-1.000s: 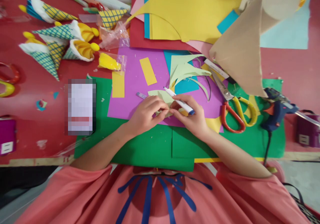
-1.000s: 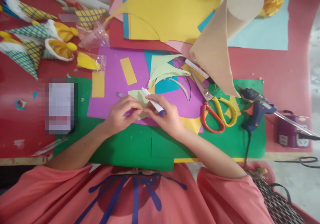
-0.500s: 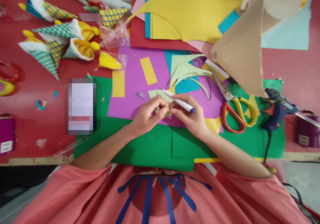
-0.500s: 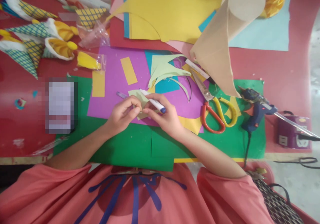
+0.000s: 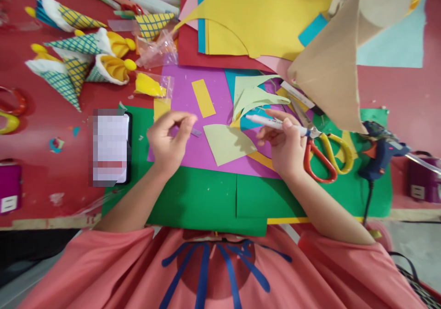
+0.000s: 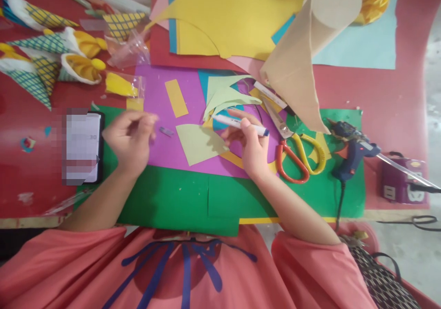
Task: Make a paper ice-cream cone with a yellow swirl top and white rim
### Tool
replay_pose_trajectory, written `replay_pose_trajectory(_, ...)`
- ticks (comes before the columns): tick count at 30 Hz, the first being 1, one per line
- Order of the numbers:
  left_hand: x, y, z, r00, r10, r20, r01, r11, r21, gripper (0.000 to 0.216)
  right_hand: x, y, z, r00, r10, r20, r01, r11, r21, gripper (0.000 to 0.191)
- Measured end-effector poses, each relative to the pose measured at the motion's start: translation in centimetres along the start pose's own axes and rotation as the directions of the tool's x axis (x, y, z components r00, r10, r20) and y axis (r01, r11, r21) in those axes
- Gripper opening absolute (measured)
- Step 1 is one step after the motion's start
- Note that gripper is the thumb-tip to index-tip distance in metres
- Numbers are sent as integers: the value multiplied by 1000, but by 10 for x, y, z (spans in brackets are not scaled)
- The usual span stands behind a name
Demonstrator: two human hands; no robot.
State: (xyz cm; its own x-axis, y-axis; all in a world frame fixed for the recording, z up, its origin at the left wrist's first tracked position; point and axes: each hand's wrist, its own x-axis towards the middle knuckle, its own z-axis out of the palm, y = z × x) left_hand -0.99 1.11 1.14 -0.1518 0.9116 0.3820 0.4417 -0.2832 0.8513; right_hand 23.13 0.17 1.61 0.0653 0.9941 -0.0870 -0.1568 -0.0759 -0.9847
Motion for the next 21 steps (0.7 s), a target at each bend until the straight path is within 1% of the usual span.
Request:
replay_pose_trajectory(1,3,0,0,999,33,-44,-33,999,-11,27,2,0,0,1000,-1,-12,1,1000,7,30)
replay_pose_trajectory(3,7,1,1,996,75,-55,-77,996,-34,24,5,-1,0,998,-33,-49,33,999,4,24)
replay_pose_trajectory(5,7,2,1,994,107,1,-107,994,-25,35,5,-1,1,996,-59,-73,61,998,24,27)
replay_pose_trajectory(6,5,2,2,991,127,30,-127,992,-15,39,5,-2,1,996,-53,-70,56,997,48,30)
replay_pose_trajectory(9,-1,4,2,982,153,113,-155,988,12,26,6,-3,3,1000,-4,-29,7,994,113,36)
replay_pose_trajectory(10,-3,5,2,978,148,149,-153,988,17,27,6,-4,4,1000,10,-19,-7,992,127,37)
replay_pose_trajectory(13,-7,10,1,949,143,279,-149,989,1,47,7,-8,3,1000,15,3,-15,986,165,34)
replay_pose_trajectory(14,-8,12,0,935,158,318,-163,987,-10,50,6,-10,2,1000,-2,15,0,987,159,31)
replay_pose_trajectory(16,-8,17,-1,906,180,383,-193,981,-5,45,4,-14,-1,996,-62,63,57,995,79,18)
replay_pose_trajectory(17,-9,19,-1,893,173,416,-199,980,18,39,1,-15,-4,991,-101,93,102,995,-5,11)
replay_pose_trajectory(18,-9,21,-1,880,155,450,-200,978,53,33,-2,-15,-6,980,-144,140,161,980,-118,8)
replay_pose_trajectory(19,-10,23,-1,865,135,483,-206,974,96,28,-6,-15,-9,962,-197,189,241,938,-250,11)
replay_pose_trajectory(20,-12,24,0,848,118,517,-223,964,146,27,-10,-13,-12,932,-247,264,337,859,-386,16)
replay_pose_trajectory(21,-14,25,1,827,113,550,-259,946,195,28,-13,-10,-15,885,-281,371,445,744,-499,22)
